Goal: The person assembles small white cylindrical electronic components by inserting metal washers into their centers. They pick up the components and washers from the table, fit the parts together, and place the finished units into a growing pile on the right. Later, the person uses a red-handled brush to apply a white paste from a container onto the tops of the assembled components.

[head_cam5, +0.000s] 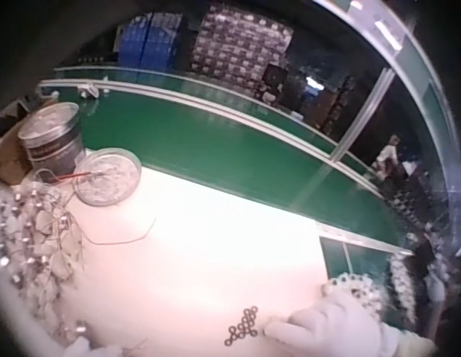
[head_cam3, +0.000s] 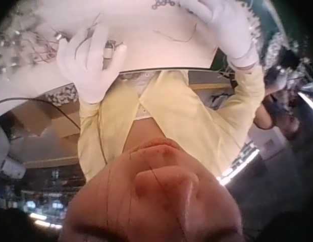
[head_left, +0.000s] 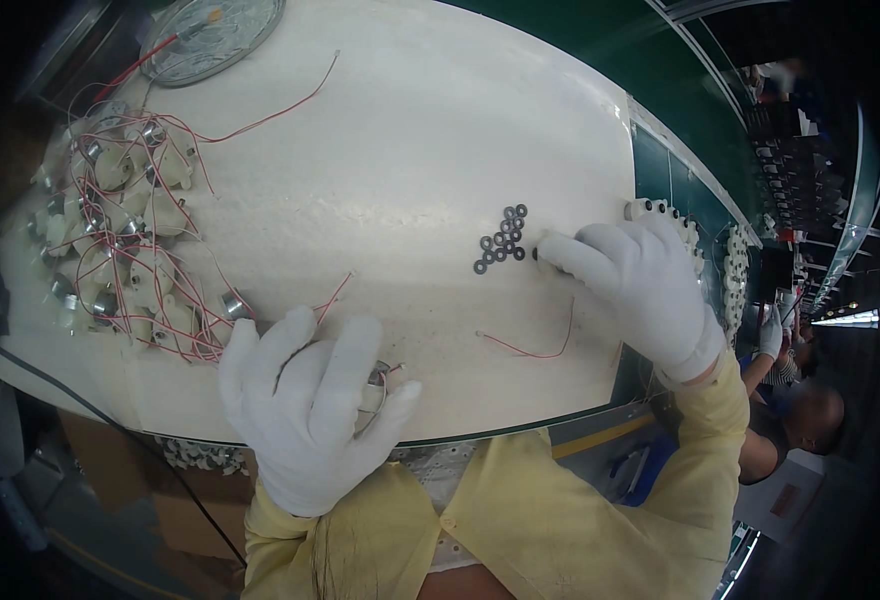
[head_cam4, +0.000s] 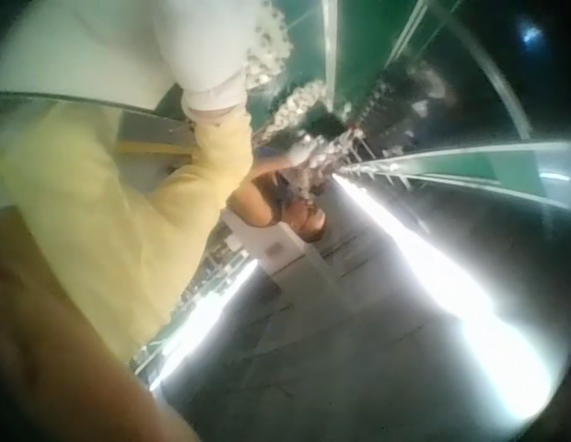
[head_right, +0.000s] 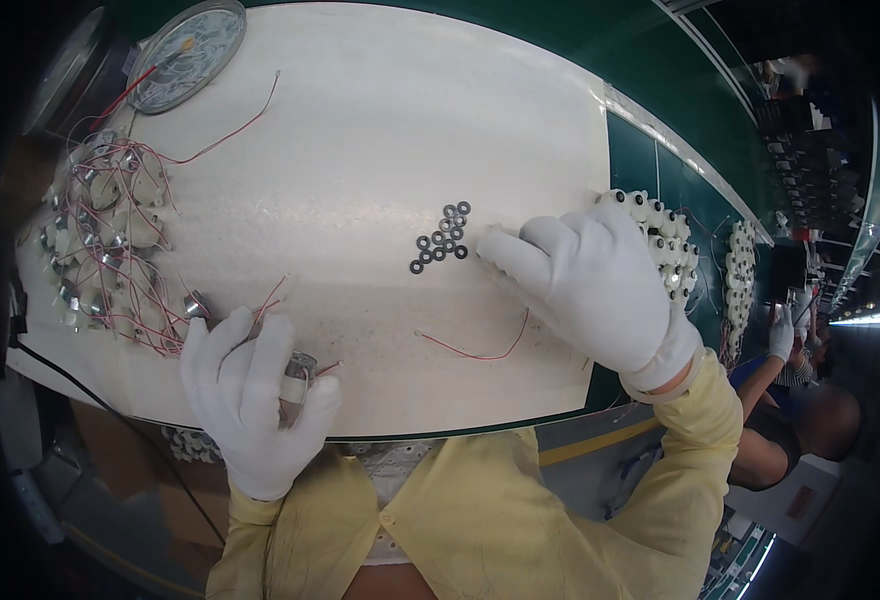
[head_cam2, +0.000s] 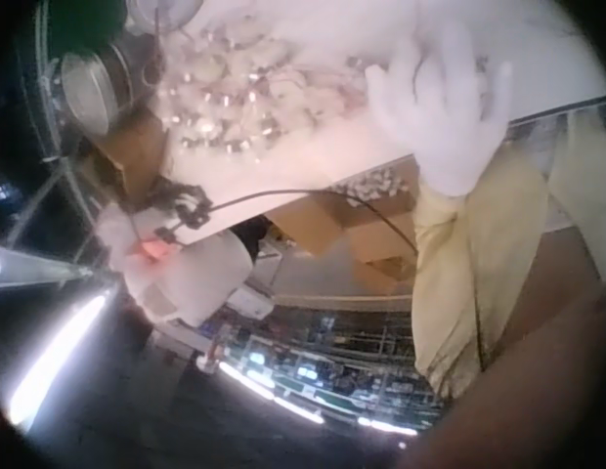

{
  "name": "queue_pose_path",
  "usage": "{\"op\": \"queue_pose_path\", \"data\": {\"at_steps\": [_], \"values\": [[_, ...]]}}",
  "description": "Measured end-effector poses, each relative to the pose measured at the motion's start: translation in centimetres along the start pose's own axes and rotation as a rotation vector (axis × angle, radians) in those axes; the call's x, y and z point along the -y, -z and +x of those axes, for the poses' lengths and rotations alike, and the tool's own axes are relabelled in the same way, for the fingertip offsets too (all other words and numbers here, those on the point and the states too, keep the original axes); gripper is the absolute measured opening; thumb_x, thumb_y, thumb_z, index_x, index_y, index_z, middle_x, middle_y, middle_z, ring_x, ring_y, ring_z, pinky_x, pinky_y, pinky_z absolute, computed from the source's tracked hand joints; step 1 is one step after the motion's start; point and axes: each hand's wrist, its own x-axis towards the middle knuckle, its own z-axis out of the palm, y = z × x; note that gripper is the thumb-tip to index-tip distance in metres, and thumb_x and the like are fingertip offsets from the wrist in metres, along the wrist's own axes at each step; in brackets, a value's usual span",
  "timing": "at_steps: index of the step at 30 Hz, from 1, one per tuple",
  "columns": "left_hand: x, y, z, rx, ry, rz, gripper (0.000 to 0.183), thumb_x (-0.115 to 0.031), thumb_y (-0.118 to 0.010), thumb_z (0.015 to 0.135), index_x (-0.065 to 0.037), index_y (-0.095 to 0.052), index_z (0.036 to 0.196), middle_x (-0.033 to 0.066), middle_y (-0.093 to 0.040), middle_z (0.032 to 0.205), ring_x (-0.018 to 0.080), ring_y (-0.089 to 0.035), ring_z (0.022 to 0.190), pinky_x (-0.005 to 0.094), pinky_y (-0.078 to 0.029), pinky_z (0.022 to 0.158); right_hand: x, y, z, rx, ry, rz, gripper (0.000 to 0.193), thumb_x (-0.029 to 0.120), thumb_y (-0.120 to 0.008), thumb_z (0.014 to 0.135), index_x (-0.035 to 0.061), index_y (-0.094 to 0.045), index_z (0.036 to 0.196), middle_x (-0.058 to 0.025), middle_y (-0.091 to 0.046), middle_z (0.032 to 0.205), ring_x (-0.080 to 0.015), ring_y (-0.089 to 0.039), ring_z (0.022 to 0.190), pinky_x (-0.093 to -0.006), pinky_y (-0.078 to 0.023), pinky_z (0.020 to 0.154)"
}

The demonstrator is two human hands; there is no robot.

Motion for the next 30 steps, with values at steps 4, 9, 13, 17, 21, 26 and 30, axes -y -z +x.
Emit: {"op": "queue_pose_path", "data": {"at_steps": [4,9,13,17,21,26,30], "values": [[0.0,0.1,0.0,0.002,-0.002,0.000,0.050,-0.041,-0.075,0.079,-0.014,-0.066,0.120,0.0026,-0.056,0.091,0.0271,-0.057,0.105,0.0548,-0.036,0.104,0.2,0.5,-1.0,0.081,0.023,-0.097,0.020,0.017,-0.064,0.079,0.0196,-0.063,0.098,0.0033,-0.051,0.070,-0.0161,-0.055,0.062,-0.0321,-0.043,0.064],[0.0,-0.1,0.0,-0.003,-0.015,0.005,0.051,-0.040,-0.076,0.078,-0.013,-0.066,0.119,0.0025,-0.056,0.091,0.0276,-0.056,0.105,0.0549,-0.036,0.103,0.8,0.6,-0.6,0.110,0.030,-0.141,0.013,0.017,-0.062,0.079,0.0180,-0.060,0.092,0.0028,-0.050,0.068,-0.0159,-0.054,0.061,-0.0319,-0.043,0.062],[-0.2,0.1,0.1,0.011,-0.006,0.010,0.050,-0.034,-0.076,0.076,-0.011,-0.066,0.119,0.0025,-0.058,0.091,0.0277,-0.056,0.105,0.0546,-0.037,0.103,-0.1,-0.2,-0.3,0.124,0.048,-0.009,0.009,0.017,-0.061,0.079,0.0163,-0.058,0.088,0.0016,-0.050,0.067,-0.0158,-0.054,0.060,-0.0324,-0.043,0.061],[-0.5,0.1,0.5,0.004,-0.013,0.025,0.051,-0.026,-0.077,0.075,-0.008,-0.066,0.120,0.0033,-0.062,0.095,0.0289,-0.058,0.107,0.0540,-0.037,0.104,0.5,-0.8,-1.1,0.035,0.043,-0.061,0.008,0.017,-0.062,0.081,0.0133,-0.058,0.087,-0.0001,-0.051,0.066,-0.0176,-0.057,0.060,-0.0341,-0.043,0.061],[-0.7,-0.1,0.3,-0.034,-0.052,0.017,0.053,-0.023,-0.077,0.076,-0.005,-0.065,0.124,0.0057,-0.064,0.100,0.0312,-0.058,0.110,0.0545,-0.037,0.106,1.4,-1.1,-2.4,0.021,-0.054,-0.015,0.015,0.018,-0.063,0.086,0.0075,-0.063,0.096,-0.0043,-0.063,0.077,-0.0236,-0.066,0.073,-0.0346,-0.049,0.063],[-0.2,-0.2,-0.2,-0.024,-0.057,0.053,0.052,-0.020,-0.074,0.078,-0.003,-0.064,0.126,0.0092,-0.066,0.107,0.0323,-0.058,0.110,0.0558,-0.038,0.106,1.8,-0.3,-7.6,-0.287,-0.572,1.363,0.035,0.024,-0.060,0.096,0.0007,-0.059,0.123,-0.0093,-0.072,0.095,-0.0221,-0.069,0.076,-0.0313,-0.052,0.068],[-0.8,-0.2,0.2,-0.003,-0.064,0.050,0.051,-0.019,-0.073,0.080,-0.001,-0.063,0.126,0.0106,-0.066,0.110,0.0330,-0.058,0.111,0.0559,-0.038,0.107,3.2,-2.7,-16.4,-0.853,-0.577,2.261,0.050,0.039,-0.051,0.102,-0.0013,-0.052,0.133,-0.0123,-0.069,0.088,-0.0157,-0.061,0.062,-0.0341,-0.049,0.064]]}}
